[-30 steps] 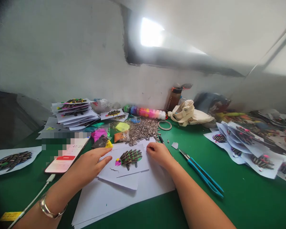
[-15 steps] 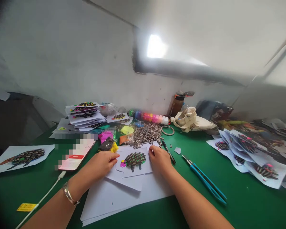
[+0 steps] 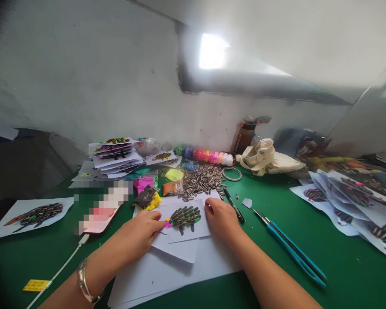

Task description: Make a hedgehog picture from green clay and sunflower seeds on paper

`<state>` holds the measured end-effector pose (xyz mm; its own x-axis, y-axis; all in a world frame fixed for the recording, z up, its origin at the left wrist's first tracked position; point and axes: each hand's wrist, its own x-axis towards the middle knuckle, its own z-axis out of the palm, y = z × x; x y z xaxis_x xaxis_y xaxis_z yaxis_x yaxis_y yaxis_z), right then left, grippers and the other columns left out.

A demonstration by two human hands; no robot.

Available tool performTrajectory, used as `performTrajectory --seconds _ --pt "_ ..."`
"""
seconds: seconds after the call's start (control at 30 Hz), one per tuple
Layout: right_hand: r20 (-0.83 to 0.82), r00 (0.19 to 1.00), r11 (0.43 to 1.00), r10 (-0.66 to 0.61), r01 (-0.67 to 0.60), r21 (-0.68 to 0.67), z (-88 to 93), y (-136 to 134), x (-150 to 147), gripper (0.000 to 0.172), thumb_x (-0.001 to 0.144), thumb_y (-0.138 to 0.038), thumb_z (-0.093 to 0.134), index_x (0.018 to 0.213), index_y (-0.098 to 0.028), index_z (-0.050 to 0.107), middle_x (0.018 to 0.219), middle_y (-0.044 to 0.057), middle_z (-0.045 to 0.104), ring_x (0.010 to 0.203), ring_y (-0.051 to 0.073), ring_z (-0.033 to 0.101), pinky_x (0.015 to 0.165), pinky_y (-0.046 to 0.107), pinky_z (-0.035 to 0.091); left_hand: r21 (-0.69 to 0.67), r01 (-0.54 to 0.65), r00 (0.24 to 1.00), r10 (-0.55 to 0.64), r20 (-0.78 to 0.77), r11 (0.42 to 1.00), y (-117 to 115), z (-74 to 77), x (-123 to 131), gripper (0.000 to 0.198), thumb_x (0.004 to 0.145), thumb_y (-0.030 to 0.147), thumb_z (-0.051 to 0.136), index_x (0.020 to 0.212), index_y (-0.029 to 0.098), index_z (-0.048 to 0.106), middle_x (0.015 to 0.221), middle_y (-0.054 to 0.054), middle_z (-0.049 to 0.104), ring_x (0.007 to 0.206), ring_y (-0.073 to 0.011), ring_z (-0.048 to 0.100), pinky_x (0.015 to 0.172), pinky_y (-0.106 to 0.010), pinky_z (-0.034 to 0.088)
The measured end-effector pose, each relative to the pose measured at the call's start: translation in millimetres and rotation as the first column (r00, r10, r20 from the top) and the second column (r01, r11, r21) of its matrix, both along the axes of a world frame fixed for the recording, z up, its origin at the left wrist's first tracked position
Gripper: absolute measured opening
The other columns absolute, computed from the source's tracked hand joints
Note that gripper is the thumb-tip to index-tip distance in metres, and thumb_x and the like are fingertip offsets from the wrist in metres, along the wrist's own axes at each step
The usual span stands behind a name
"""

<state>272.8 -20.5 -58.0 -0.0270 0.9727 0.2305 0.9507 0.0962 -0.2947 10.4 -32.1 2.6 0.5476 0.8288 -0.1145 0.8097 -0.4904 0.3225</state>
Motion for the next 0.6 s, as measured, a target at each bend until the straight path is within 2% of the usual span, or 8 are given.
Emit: performTrajectory --seconds 0.1,0.3,0.47,0.6 --pt "-0.006 1.000 1.000 0.001 -0.001 -0.003 2.5 -0.7 -0.2 0.021 0.091 -0.025 0.045 0.088 -0.022 0.065 0.085 0.002 0.070 0.076 0.017 0.062 0.064 0.026 0.033 0.000 0.022 0.998 -0.022 -0.054 1.000 -1.1 3.3 0.4 0.025 0.086 0.015 0.046 0.083 0.021 0.070 0.093 -0.009 0.062 0.087 -0.0230 0.058 0.073 -0.030 0.044" --pt "-0.010 1.000 1.000 0.001 -0.002 -0.016 4.3 -1.0 0.0 0.021 0.090 -0.025 0.045 0.089 -0.022 0.066 0.086 0.002 0.070 0.077 0.017 0.062 0.063 0.026 0.034 -0.012 0.034 0.997 -0.034 -0.063 0.999 -0.6 2.9 0.0 0.025 0.088 0.013 0.042 0.085 0.020 0.067 0.093 -0.009 0.063 0.090 -0.0225 0.058 0.078 -0.032 0.044" --pt "-0.019 1.000 0.999 0.003 -0.004 -0.034 4.3 -0.7 1.2 0.021 0.090 -0.025 0.046 0.090 -0.023 0.067 0.088 0.002 0.071 0.078 0.017 0.062 0.063 0.026 0.033 -0.002 -0.019 0.996 0.018 -0.082 1.000 -0.7 2.9 3.5 0.028 0.091 0.016 0.039 0.081 0.020 0.065 0.087 -0.008 0.066 0.085 -0.0218 0.061 0.075 -0.032 0.044" --pt "-0.030 0.999 0.999 0.013 -0.014 -0.042 4.5 -0.4 2.9 0.021 0.090 -0.025 0.047 0.092 -0.023 0.067 0.088 0.002 0.071 0.079 0.017 0.063 0.064 0.026 0.033 0.023 -0.097 0.994 0.098 -0.039 0.995 4.6 1.9 9.7 0.031 0.093 0.022 0.039 0.108 0.020 0.067 0.105 -0.009 0.070 0.099 -0.0245 0.062 0.083 -0.035 0.045"
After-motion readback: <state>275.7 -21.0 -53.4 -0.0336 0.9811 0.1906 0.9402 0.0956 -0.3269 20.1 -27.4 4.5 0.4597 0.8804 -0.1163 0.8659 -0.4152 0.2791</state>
